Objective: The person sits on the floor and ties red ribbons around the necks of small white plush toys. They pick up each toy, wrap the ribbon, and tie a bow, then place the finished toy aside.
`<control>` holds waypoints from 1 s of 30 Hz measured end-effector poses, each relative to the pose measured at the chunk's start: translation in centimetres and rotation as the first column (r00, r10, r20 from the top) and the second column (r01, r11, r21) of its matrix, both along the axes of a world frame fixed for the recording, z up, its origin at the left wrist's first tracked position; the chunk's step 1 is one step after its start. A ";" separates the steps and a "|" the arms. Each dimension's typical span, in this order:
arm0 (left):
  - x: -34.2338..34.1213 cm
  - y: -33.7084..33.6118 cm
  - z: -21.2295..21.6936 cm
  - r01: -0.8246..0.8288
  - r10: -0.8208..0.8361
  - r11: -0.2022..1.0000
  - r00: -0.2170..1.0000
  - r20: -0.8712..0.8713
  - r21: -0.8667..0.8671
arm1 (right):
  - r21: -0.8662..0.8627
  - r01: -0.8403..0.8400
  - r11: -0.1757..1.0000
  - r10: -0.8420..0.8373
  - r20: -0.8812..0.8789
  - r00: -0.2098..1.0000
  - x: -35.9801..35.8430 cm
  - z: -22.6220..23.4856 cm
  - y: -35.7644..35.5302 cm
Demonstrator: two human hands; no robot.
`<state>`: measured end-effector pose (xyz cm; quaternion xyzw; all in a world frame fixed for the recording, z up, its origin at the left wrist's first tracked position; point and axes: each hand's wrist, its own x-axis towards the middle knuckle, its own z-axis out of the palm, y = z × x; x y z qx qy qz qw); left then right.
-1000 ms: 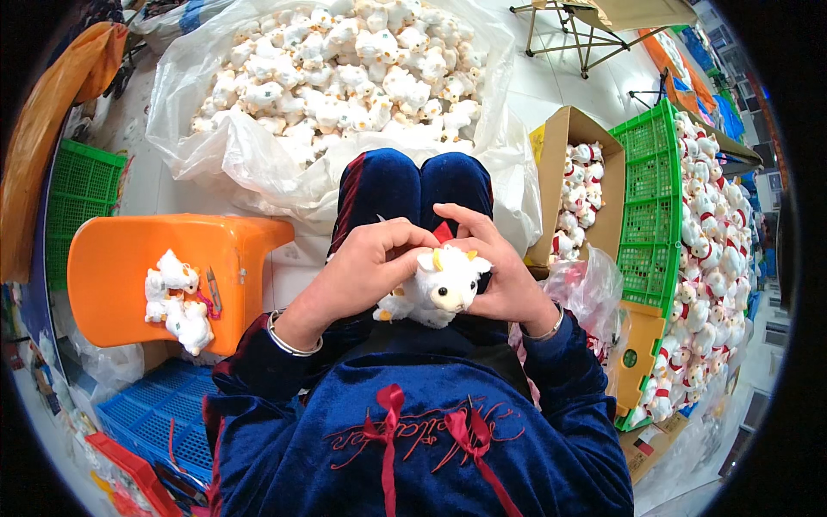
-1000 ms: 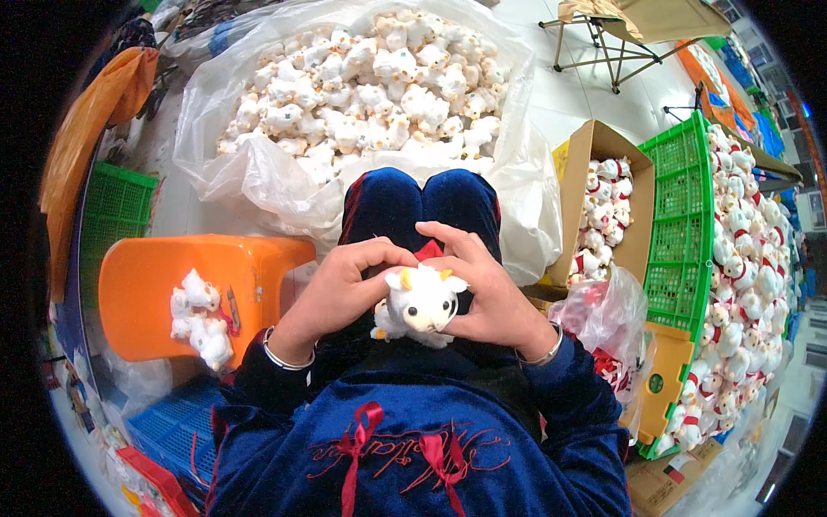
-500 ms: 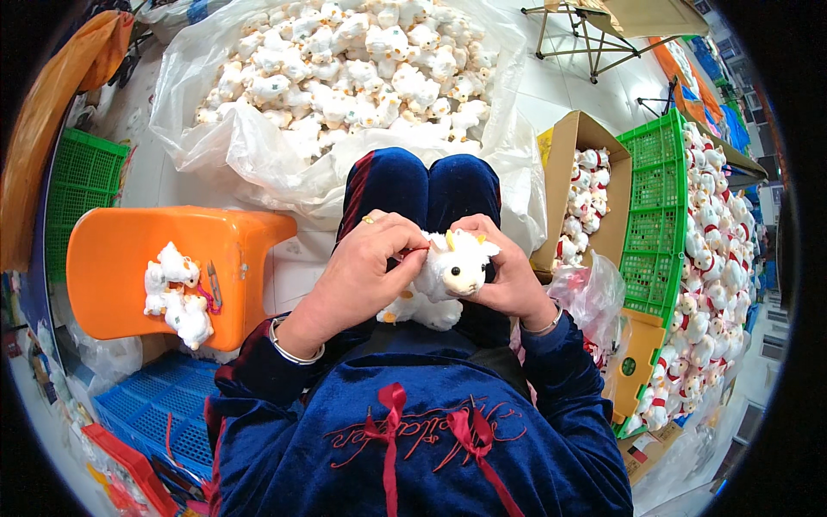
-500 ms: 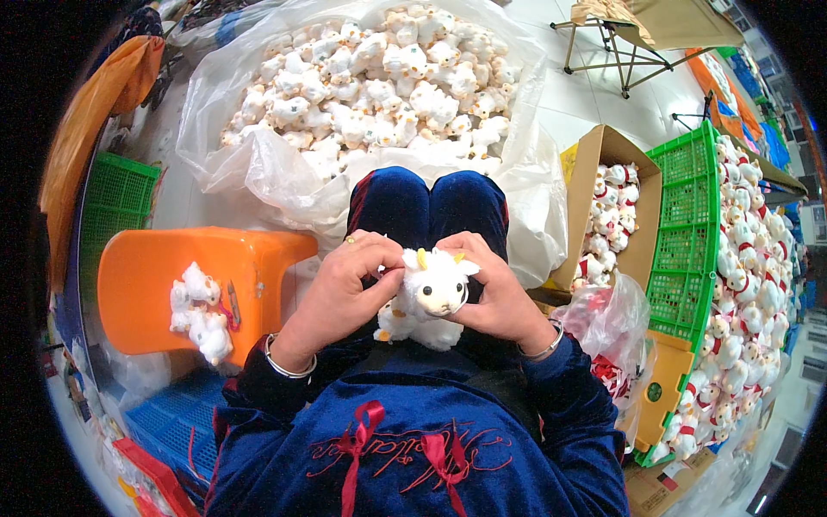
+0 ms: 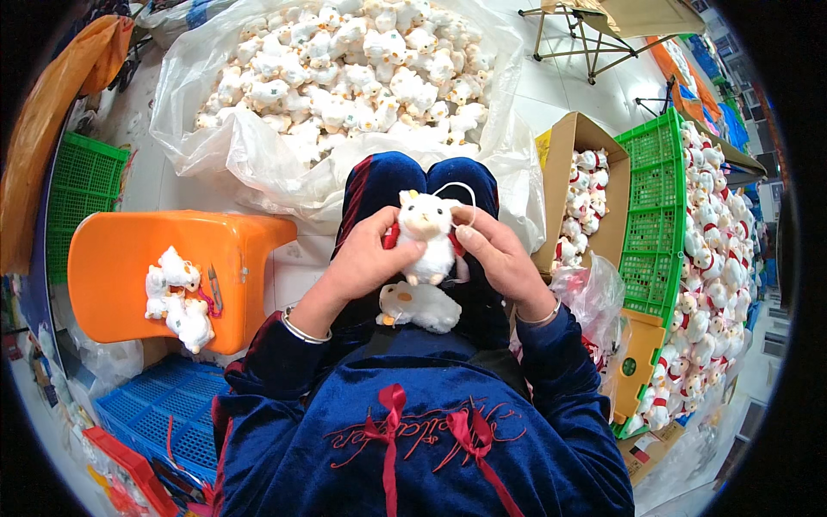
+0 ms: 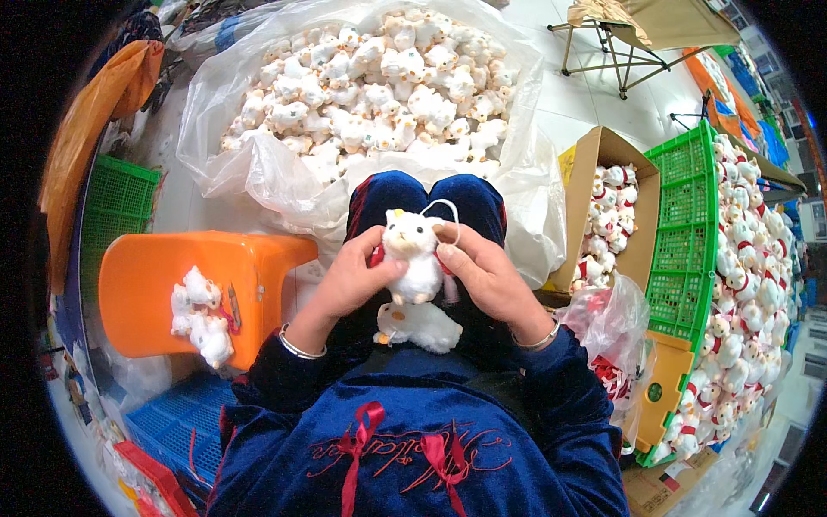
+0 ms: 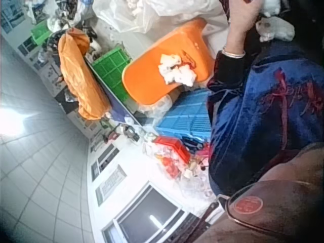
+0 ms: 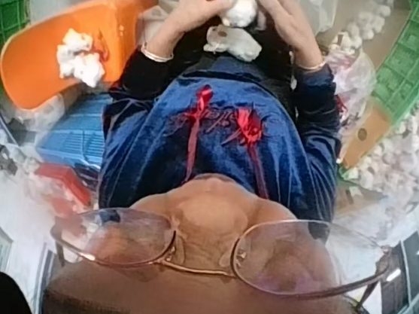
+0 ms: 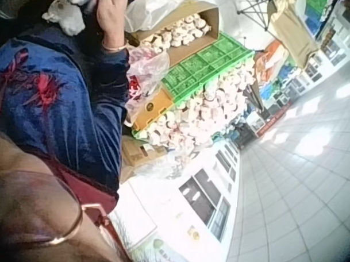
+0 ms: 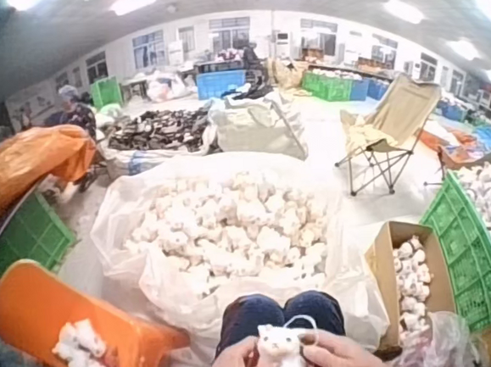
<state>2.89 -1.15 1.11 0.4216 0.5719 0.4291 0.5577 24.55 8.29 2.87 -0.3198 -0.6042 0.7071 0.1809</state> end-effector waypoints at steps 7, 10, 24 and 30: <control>-0.8 0.5 -1.4 -0.019 0.055 0.986 0.974 0.219 -0.165 | 0.229 -0.051 0.972 0.009 0.184 0.983 -0.6 -1.0 0.7; -0.9 0.8 -1.5 0.006 0.017 0.991 0.984 0.176 -0.134 | 0.202 -0.087 0.975 0.053 0.167 0.985 -0.9 -0.7 1.0; -0.2 2.6 -2.2 -0.035 0.034 0.997 0.999 -0.022 -0.064 | 0.456 -0.020 0.890 -0.171 0.374 0.911 -0.9 -1.7 1.3; 0.0 3.0 -1.8 0.023 -0.039 0.998 0.956 -0.291 -0.058 | 0.553 -0.200 0.809 -0.134 0.505 0.853 -0.2 -1.9 2.6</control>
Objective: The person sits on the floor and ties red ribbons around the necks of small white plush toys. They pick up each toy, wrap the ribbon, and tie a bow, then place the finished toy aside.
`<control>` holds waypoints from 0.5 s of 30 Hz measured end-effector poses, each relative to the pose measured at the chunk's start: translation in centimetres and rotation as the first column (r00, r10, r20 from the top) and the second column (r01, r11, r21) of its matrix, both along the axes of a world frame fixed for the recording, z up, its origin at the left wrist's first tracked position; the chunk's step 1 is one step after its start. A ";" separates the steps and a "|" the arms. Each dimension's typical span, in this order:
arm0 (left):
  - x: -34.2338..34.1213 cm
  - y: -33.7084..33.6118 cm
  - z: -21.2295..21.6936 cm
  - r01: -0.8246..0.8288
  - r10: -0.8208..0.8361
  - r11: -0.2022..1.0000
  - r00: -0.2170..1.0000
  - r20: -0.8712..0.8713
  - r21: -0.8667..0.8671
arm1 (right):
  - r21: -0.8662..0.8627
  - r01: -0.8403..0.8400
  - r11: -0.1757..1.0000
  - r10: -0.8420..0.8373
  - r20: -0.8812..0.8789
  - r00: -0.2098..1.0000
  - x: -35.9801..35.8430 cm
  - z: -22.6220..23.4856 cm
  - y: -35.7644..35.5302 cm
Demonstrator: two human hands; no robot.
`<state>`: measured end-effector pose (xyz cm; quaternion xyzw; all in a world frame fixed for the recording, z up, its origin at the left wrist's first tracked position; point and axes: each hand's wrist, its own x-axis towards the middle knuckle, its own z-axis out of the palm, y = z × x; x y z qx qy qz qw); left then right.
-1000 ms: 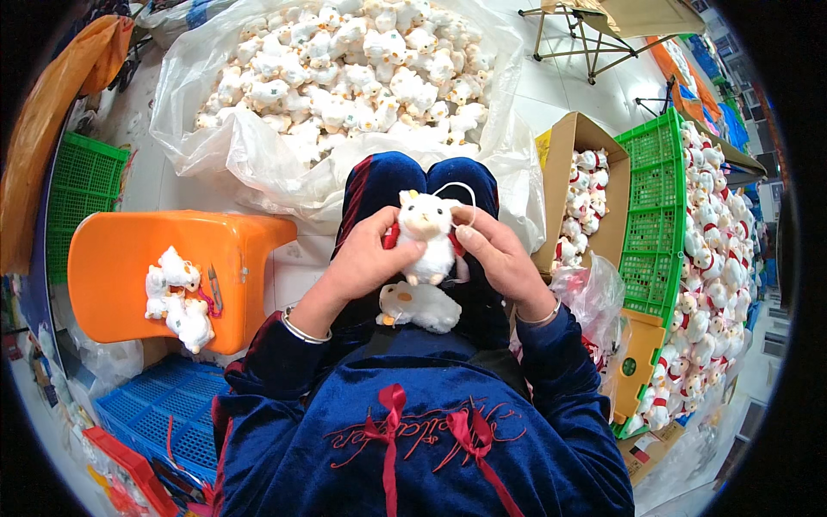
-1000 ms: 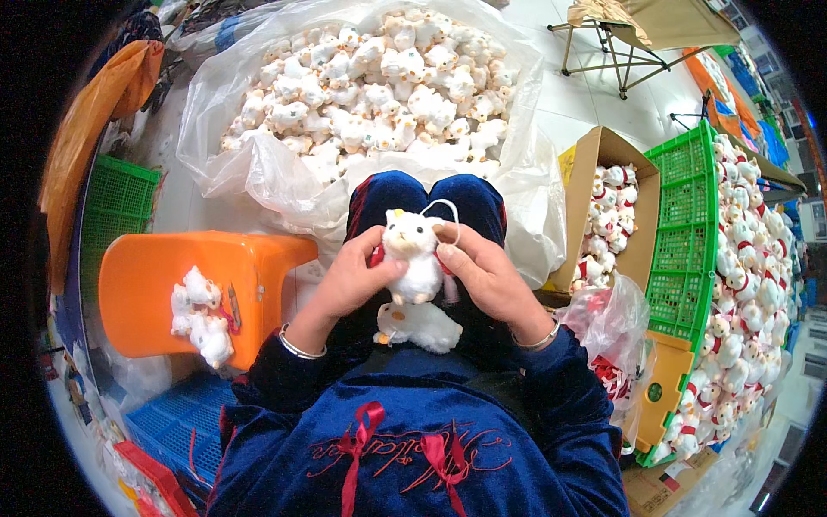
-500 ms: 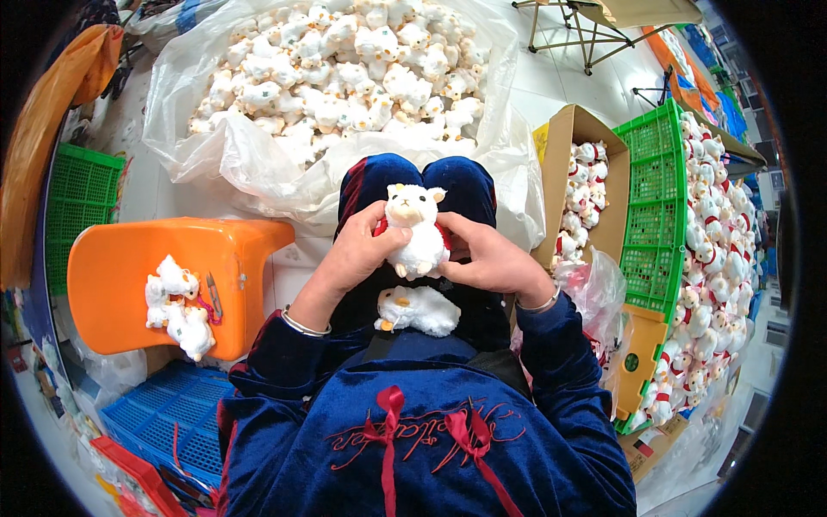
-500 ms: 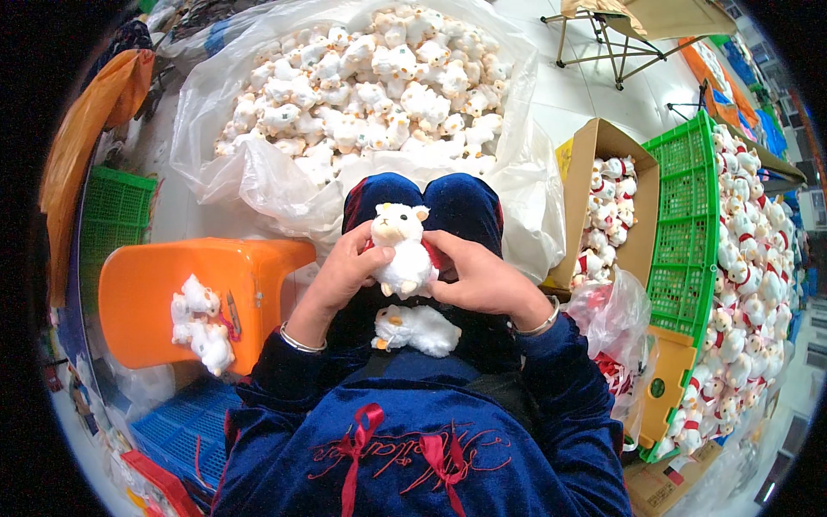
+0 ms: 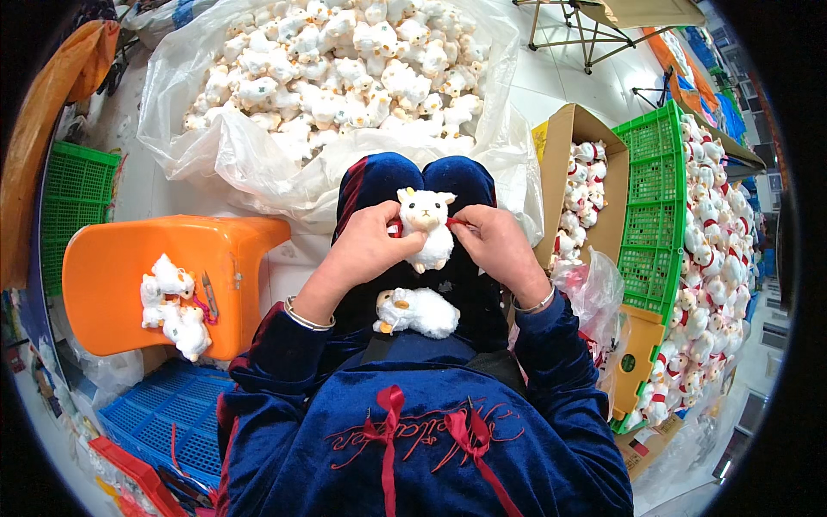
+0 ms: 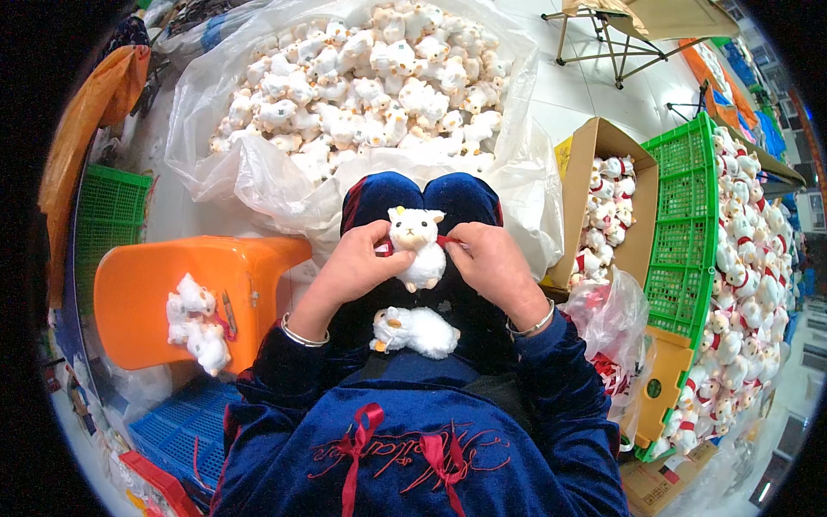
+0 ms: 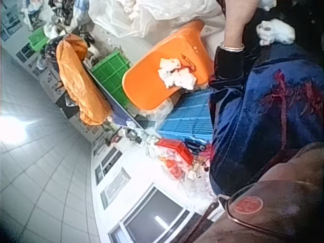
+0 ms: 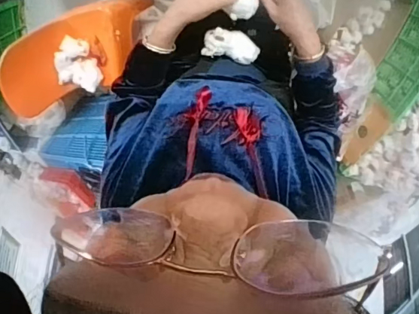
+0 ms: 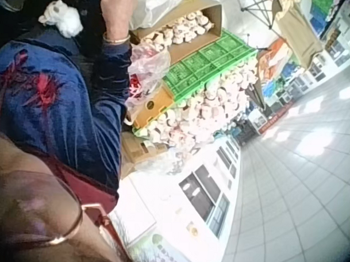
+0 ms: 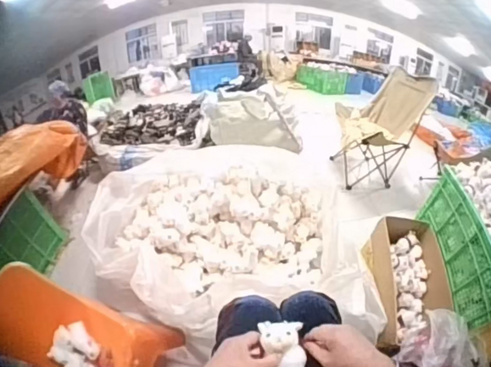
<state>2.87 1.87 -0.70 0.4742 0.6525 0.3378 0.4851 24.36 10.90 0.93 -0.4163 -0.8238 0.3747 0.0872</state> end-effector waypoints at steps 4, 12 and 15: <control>-0.7 0.4 1.3 0.022 -0.034 0.996 0.990 -0.137 -0.088 | 0.073 0.021 0.997 -0.020 -0.014 1.000 -0.2 0.1 0.3; -1.0 0.2 1.1 0.019 -0.044 0.995 0.967 -0.253 -0.101 | 0.067 -0.036 0.997 0.039 -0.053 0.998 -1.7 -0.2 -0.2; -0.7 0.0 0.6 0.025 -0.045 0.997 0.956 -0.290 -0.072 | 0.069 -0.096 0.993 0.097 -0.006 0.995 -0.8 -0.4 0.0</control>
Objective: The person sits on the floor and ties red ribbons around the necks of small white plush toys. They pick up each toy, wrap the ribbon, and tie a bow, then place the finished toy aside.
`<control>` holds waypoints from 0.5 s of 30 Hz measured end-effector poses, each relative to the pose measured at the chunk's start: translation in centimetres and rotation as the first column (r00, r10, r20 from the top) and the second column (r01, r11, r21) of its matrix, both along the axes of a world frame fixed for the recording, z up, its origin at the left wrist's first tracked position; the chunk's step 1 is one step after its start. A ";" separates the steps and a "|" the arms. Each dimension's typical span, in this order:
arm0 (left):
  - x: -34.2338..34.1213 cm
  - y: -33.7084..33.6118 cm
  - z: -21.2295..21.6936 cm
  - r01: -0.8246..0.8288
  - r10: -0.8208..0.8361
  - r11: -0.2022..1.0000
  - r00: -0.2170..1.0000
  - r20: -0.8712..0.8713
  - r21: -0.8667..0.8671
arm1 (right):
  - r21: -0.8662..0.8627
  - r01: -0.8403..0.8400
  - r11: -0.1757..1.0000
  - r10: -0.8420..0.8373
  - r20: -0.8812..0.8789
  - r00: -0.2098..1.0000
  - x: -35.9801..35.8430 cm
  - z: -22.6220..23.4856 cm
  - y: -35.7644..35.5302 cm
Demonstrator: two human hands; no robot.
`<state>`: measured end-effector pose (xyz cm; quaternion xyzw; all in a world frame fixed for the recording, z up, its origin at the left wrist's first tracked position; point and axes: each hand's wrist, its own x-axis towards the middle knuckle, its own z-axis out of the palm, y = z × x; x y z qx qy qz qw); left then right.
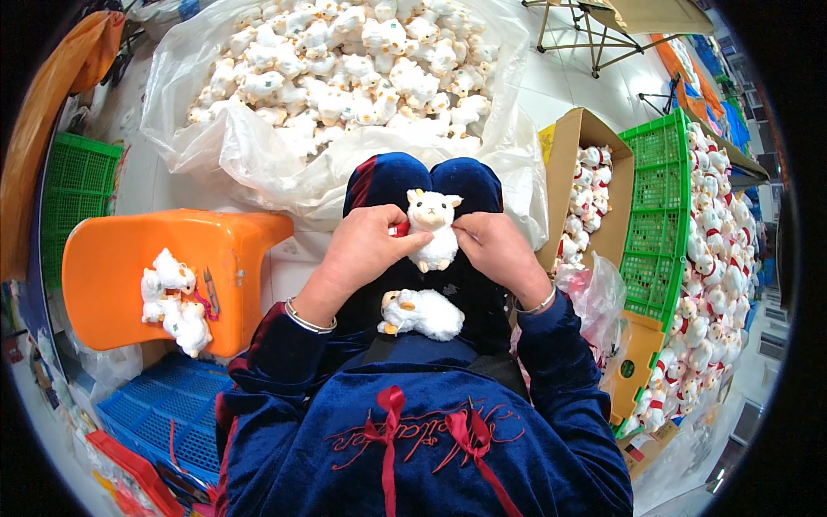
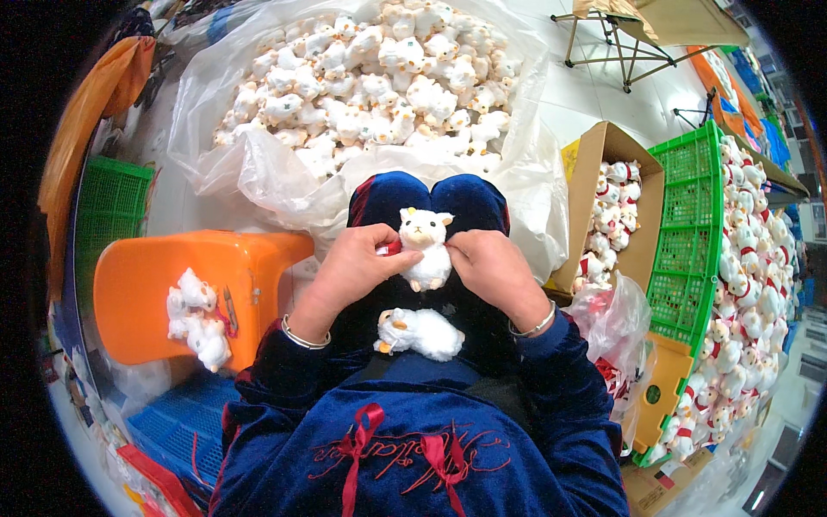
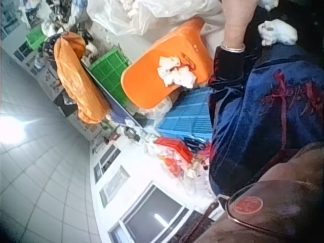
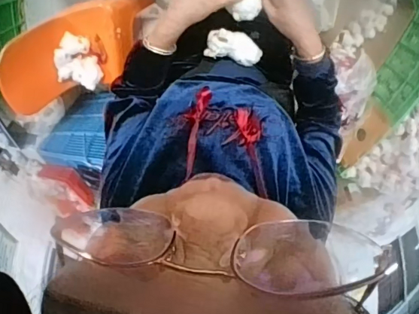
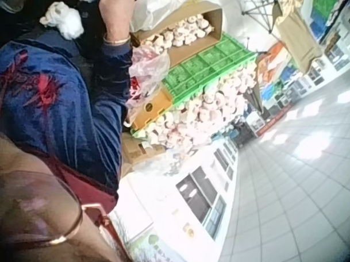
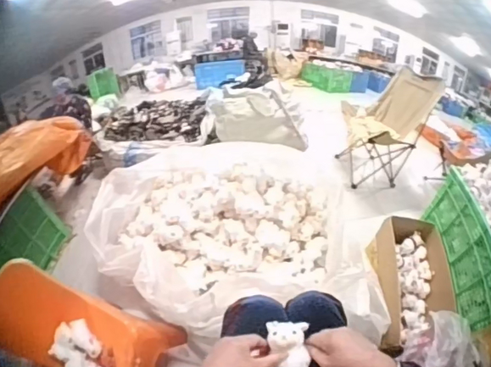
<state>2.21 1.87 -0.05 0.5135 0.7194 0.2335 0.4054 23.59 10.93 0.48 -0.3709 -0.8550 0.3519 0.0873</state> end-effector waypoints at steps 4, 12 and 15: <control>0.6 -0.3 -0.2 0.016 -0.014 0.998 1.000 -0.025 0.058 | -0.001 -0.046 0.999 0.046 0.062 0.997 0.4 0.8 0.5; 1.0 -0.5 -0.8 0.046 -0.042 0.981 0.999 -0.025 0.186 | -0.029 -0.067 0.997 0.067 -0.018 0.998 1.1 2.3 -0.1; 1.1 -0.3 -0.9 0.001 -0.004 0.984 1.000 0.017 0.179 | 0.044 -0.001 0.999 0.002 -0.017 1.000 0.6 1.8 -0.3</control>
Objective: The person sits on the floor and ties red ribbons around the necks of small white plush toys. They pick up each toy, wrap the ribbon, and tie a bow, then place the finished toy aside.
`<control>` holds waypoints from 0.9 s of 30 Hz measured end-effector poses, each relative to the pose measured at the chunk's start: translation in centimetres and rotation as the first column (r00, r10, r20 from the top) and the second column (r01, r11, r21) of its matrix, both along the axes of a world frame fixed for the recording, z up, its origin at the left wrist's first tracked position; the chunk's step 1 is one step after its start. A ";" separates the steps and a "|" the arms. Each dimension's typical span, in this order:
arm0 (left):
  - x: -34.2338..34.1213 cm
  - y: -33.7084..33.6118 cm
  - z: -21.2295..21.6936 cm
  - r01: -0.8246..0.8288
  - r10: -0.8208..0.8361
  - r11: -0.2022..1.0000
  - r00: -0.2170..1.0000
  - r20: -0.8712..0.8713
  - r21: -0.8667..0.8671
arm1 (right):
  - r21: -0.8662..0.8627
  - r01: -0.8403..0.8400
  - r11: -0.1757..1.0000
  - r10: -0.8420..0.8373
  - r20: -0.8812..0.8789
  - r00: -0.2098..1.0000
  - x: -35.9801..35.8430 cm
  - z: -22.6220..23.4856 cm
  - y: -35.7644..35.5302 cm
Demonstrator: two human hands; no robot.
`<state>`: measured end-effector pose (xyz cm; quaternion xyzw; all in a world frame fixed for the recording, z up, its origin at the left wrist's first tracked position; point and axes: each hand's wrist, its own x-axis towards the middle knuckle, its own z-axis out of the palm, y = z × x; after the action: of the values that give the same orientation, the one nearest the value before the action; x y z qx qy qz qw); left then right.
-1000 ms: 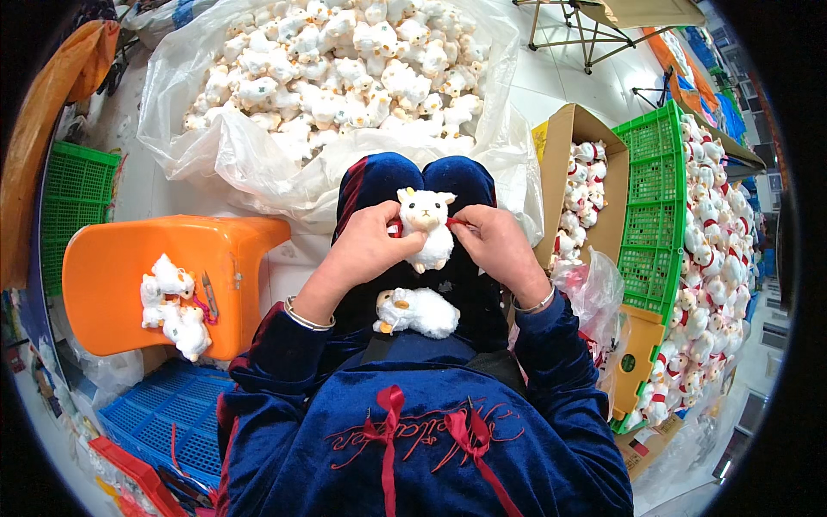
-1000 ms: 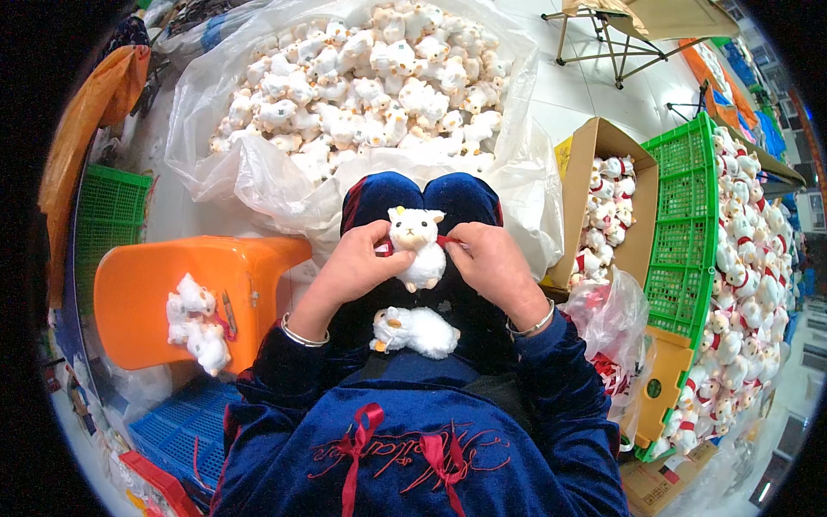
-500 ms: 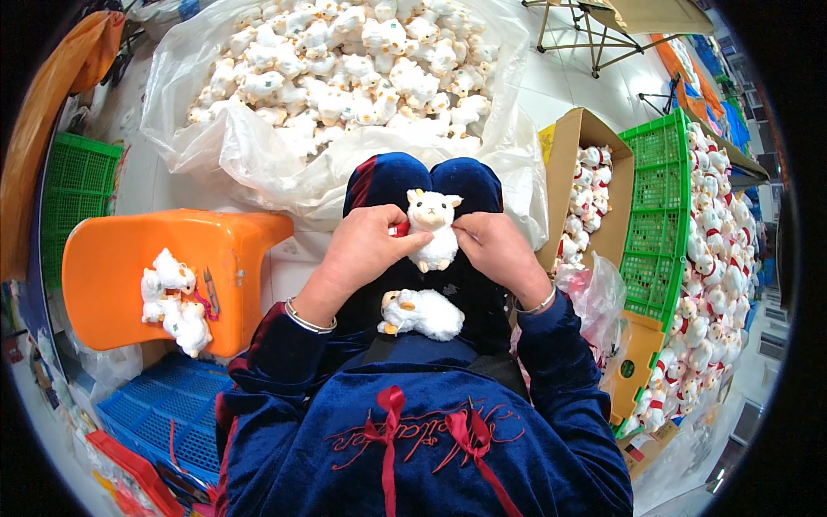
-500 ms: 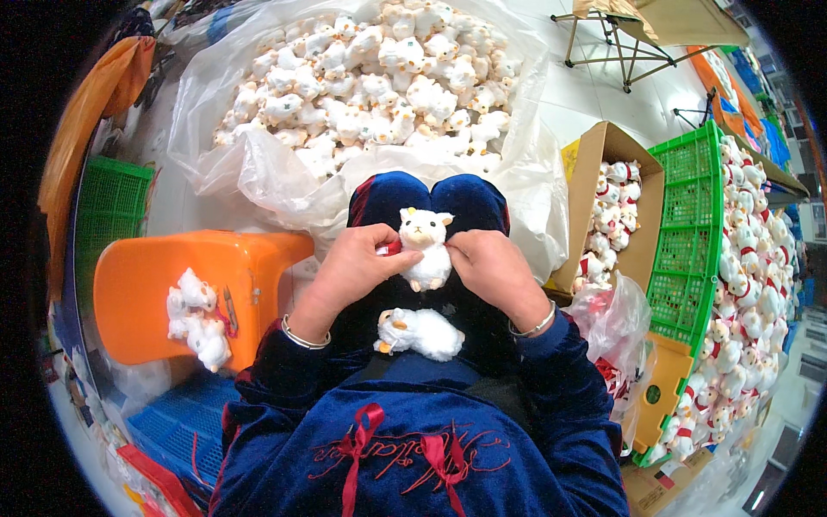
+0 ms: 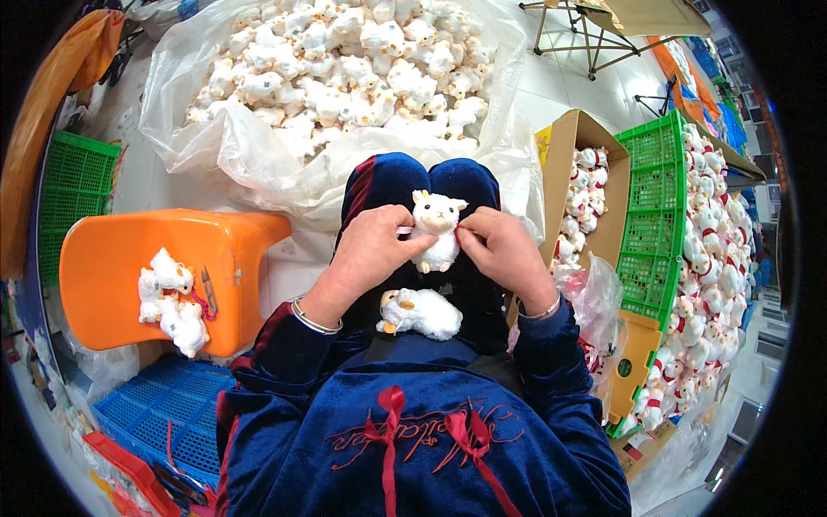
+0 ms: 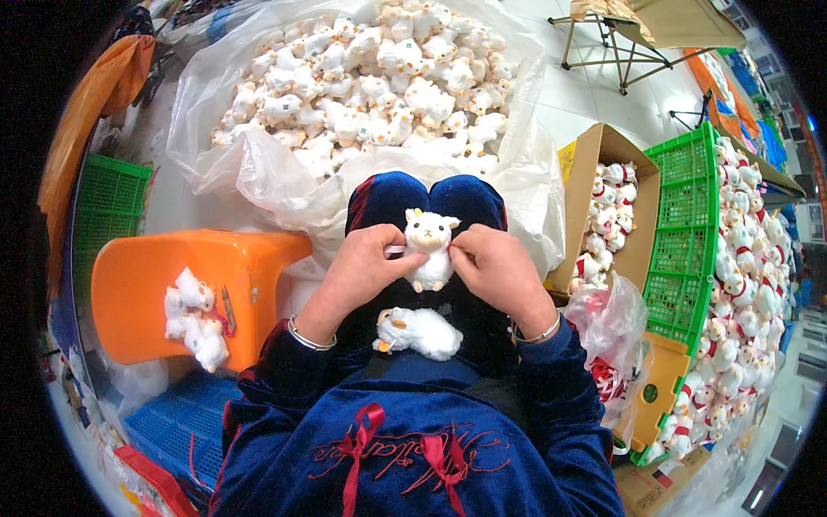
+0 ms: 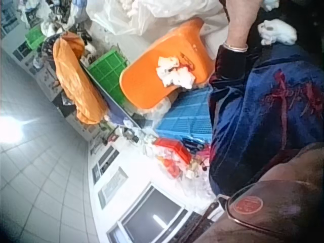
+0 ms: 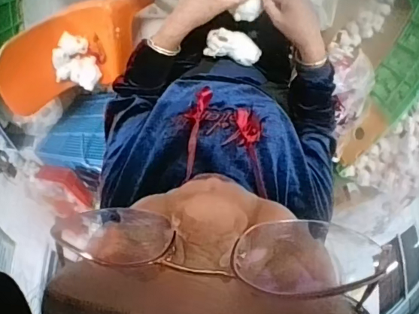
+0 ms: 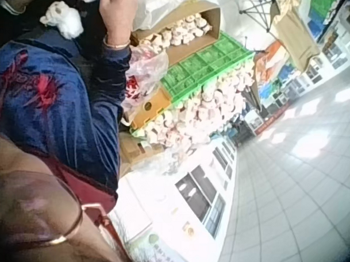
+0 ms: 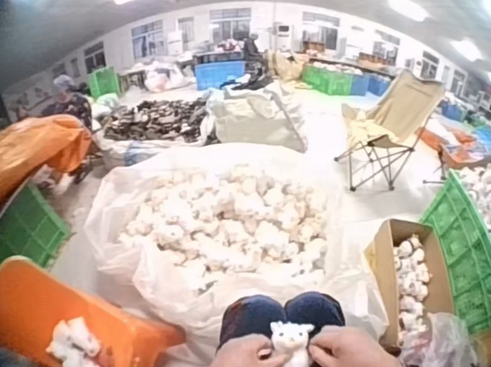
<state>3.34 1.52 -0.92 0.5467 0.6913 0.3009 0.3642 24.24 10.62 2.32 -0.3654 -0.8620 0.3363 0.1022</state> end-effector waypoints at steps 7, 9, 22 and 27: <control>-0.1 0.1 -0.1 -0.028 0.028 1.000 0.999 0.026 -0.013 | 0.013 0.075 0.997 -0.075 -0.024 0.997 -0.2 -0.9 -0.2; -0.2 0.1 0.0 -0.031 0.034 0.999 0.998 0.054 -0.044 | 0.029 0.090 0.995 -0.090 -0.020 0.996 -0.2 -0.9 -0.3; 0.3 0.2 -0.3 0.000 -0.003 1.000 0.978 0.208 0.015 | 0.039 0.219 0.975 -0.191 -0.359 0.914 -1.2 -3.0 -2.7; 0.0 0.1 -0.5 0.028 -0.026 1.000 0.967 0.254 -0.004 | -0.006 0.120 0.993 -0.111 -0.421 0.900 -0.6 -2.7 -3.0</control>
<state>3.36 1.66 -1.41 0.5117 0.6328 0.3605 0.4559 23.65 7.65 -0.38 -0.3336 -0.7998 0.3919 0.3089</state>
